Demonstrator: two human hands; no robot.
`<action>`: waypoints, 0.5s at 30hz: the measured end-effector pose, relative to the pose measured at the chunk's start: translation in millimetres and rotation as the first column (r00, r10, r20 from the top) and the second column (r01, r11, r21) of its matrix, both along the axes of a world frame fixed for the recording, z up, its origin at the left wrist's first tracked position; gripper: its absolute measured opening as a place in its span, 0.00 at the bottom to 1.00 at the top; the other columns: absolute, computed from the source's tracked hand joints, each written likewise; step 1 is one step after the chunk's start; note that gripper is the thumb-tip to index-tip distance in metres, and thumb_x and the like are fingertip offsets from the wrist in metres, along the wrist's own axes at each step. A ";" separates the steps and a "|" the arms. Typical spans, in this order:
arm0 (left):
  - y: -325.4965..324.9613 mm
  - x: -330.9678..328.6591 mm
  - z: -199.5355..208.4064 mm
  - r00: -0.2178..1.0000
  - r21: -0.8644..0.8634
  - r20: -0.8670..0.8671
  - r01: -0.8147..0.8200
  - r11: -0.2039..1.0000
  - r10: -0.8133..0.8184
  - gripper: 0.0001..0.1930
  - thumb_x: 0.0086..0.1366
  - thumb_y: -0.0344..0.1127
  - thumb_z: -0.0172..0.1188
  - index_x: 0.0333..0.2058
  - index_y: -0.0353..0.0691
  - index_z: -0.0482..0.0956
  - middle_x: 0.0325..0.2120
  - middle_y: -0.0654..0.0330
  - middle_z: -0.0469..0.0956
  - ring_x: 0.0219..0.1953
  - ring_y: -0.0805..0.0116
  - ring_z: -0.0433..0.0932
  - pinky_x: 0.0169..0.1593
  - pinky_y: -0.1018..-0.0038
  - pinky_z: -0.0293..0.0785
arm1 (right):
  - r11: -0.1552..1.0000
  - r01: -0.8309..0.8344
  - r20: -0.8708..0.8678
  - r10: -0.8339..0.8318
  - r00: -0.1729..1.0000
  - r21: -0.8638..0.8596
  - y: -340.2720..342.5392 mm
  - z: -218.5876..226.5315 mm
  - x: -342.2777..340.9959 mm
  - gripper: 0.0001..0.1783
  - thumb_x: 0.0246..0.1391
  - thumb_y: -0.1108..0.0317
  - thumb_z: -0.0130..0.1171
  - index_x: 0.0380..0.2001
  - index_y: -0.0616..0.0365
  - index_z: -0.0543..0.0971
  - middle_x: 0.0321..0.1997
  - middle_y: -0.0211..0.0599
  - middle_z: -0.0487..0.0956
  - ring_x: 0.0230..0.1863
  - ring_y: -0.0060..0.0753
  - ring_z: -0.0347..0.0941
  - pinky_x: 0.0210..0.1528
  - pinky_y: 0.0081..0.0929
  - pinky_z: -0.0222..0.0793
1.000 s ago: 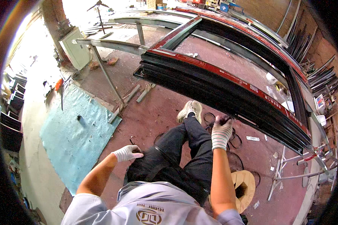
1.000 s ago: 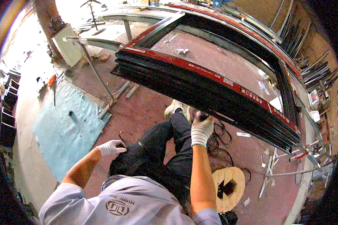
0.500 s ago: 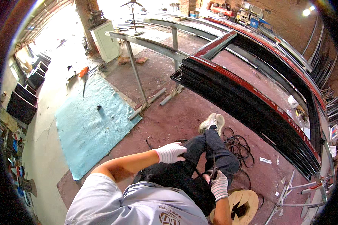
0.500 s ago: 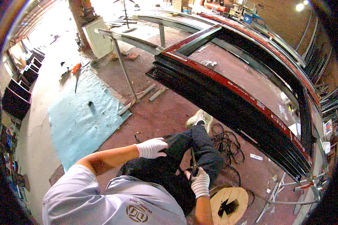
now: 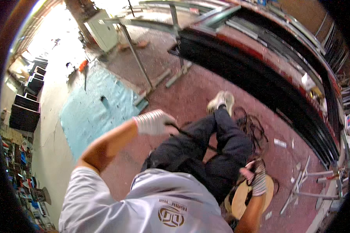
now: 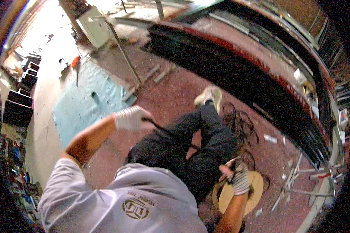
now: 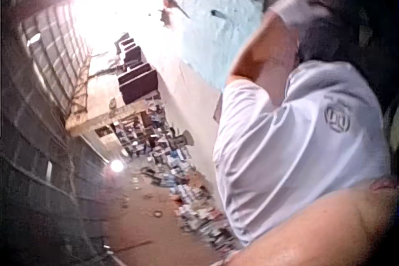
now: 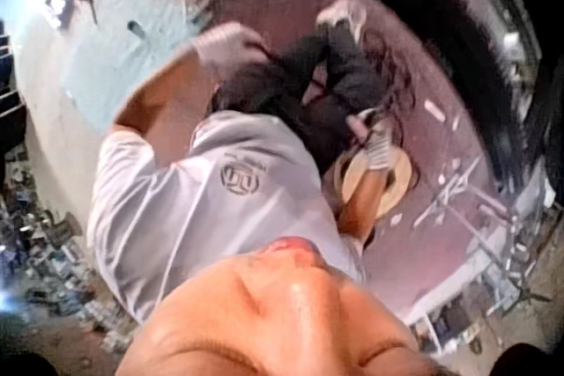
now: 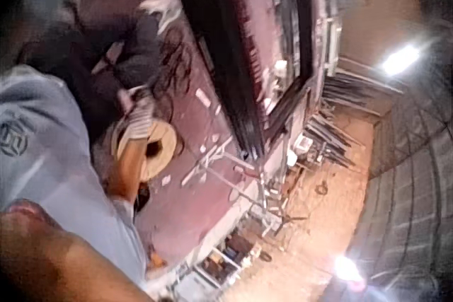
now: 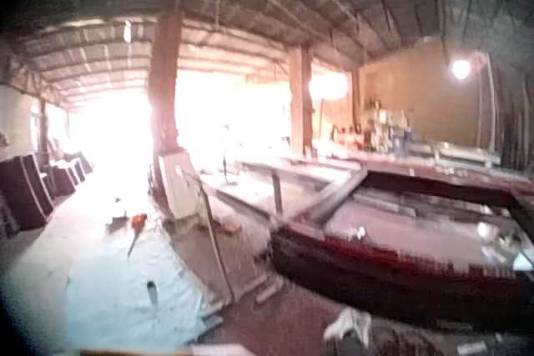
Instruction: The person sits on the floor and installs a black rubber seal onto a red-framed window. They press the seal into the frame groove, cut the seal with shears, and continue fitting it along the frame edges.
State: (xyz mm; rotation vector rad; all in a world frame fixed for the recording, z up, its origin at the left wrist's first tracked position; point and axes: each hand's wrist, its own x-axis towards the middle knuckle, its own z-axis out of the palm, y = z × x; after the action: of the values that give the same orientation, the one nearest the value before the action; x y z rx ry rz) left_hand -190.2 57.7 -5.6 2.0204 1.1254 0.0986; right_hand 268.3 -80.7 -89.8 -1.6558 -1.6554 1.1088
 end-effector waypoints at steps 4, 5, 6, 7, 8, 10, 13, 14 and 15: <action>16.5 -35.3 8.3 0.993 -0.133 -0.052 -0.115 0.984 0.109 0.16 0.67 0.45 0.65 0.43 0.38 0.83 0.31 0.63 0.83 0.35 0.75 0.77 0.43 0.73 0.75 | 0.981 0.192 -0.063 -0.194 0.979 -0.033 -29.3 -2.8 48.2 0.13 0.49 0.65 0.71 0.24 0.54 0.75 0.21 0.24 0.74 0.25 0.21 0.69 0.30 0.26 0.65; 18.5 -33.7 14.3 0.984 -0.149 -0.110 -0.153 0.977 0.137 0.16 0.67 0.46 0.64 0.43 0.38 0.83 0.31 0.61 0.83 0.35 0.74 0.78 0.43 0.72 0.75 | 0.967 0.248 -0.159 -0.254 0.954 -0.055 -34.0 0.4 47.3 0.13 0.49 0.66 0.71 0.23 0.54 0.74 0.21 0.24 0.74 0.24 0.21 0.70 0.29 0.26 0.65; 19.4 -37.3 13.8 0.986 -0.119 -0.114 -0.133 0.984 0.119 0.17 0.67 0.47 0.64 0.43 0.38 0.83 0.30 0.61 0.83 0.35 0.73 0.78 0.43 0.71 0.75 | 0.960 0.272 -0.109 -0.279 0.954 -0.074 -38.7 5.4 49.4 0.15 0.48 0.65 0.71 0.22 0.54 0.73 0.21 0.24 0.74 0.24 0.22 0.69 0.29 0.26 0.66; 23.7 -41.4 9.3 0.989 -0.092 -0.114 -0.109 0.990 0.098 0.17 0.67 0.47 0.65 0.42 0.38 0.83 0.30 0.60 0.83 0.34 0.72 0.78 0.43 0.70 0.75 | 0.970 0.227 0.020 -0.227 0.974 -0.090 -41.3 4.3 61.3 0.15 0.48 0.64 0.72 0.25 0.54 0.73 0.20 0.25 0.74 0.23 0.22 0.69 0.27 0.26 0.66; 27.0 -47.3 8.1 0.985 -0.076 -0.140 -0.109 0.991 0.097 0.17 0.66 0.48 0.65 0.42 0.38 0.83 0.30 0.59 0.83 0.34 0.72 0.78 0.43 0.70 0.75 | 0.960 0.262 0.038 -0.259 0.965 -0.102 -45.1 -8.7 74.6 0.16 0.48 0.62 0.73 0.28 0.55 0.74 0.23 0.25 0.75 0.24 0.22 0.70 0.28 0.26 0.66; 41.3 -53.0 8.7 0.981 -0.039 -0.178 -0.081 0.996 0.073 0.18 0.66 0.48 0.65 0.42 0.39 0.83 0.30 0.59 0.83 0.34 0.70 0.78 0.43 0.69 0.75 | 0.947 0.321 0.077 -0.321 0.944 0.005 -66.5 -52.6 119.3 0.19 0.49 0.58 0.74 0.31 0.55 0.73 0.24 0.25 0.72 0.25 0.22 0.68 0.27 0.28 0.65; 55.5 -72.0 16.0 0.959 0.043 -0.273 -0.073 0.996 0.082 0.18 0.66 0.49 0.65 0.43 0.40 0.83 0.30 0.58 0.83 0.33 0.70 0.78 0.43 0.68 0.75 | 0.934 0.342 0.248 -0.357 0.901 0.103 -84.9 -86.7 178.9 0.16 0.49 0.63 0.71 0.28 0.55 0.72 0.18 0.24 0.70 0.21 0.21 0.69 0.23 0.29 0.64; 57.8 -81.0 20.1 0.944 0.078 -0.314 -0.083 0.993 0.103 0.17 0.66 0.49 0.65 0.42 0.40 0.82 0.30 0.58 0.83 0.33 0.69 0.78 0.42 0.68 0.75 | 0.914 0.386 0.038 -0.393 0.919 0.125 -89.7 -94.6 188.9 0.15 0.49 0.64 0.70 0.28 0.55 0.72 0.18 0.24 0.70 0.20 0.23 0.69 0.22 0.28 0.65; 64.6 -87.2 22.4 0.932 0.114 -0.344 -0.078 0.990 0.113 0.17 0.66 0.48 0.64 0.42 0.39 0.82 0.30 0.58 0.83 0.33 0.69 0.78 0.42 0.68 0.75 | 0.890 0.439 0.075 -0.450 0.890 0.124 -102.2 -105.6 208.0 0.15 0.49 0.65 0.70 0.27 0.53 0.70 0.17 0.24 0.69 0.19 0.23 0.70 0.21 0.29 0.65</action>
State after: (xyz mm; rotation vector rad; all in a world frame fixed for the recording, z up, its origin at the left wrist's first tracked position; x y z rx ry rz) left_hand -277.4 122.3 16.8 2.1244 1.4666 -0.1677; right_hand 476.3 -182.8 -195.4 -1.9209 -1.2666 0.7080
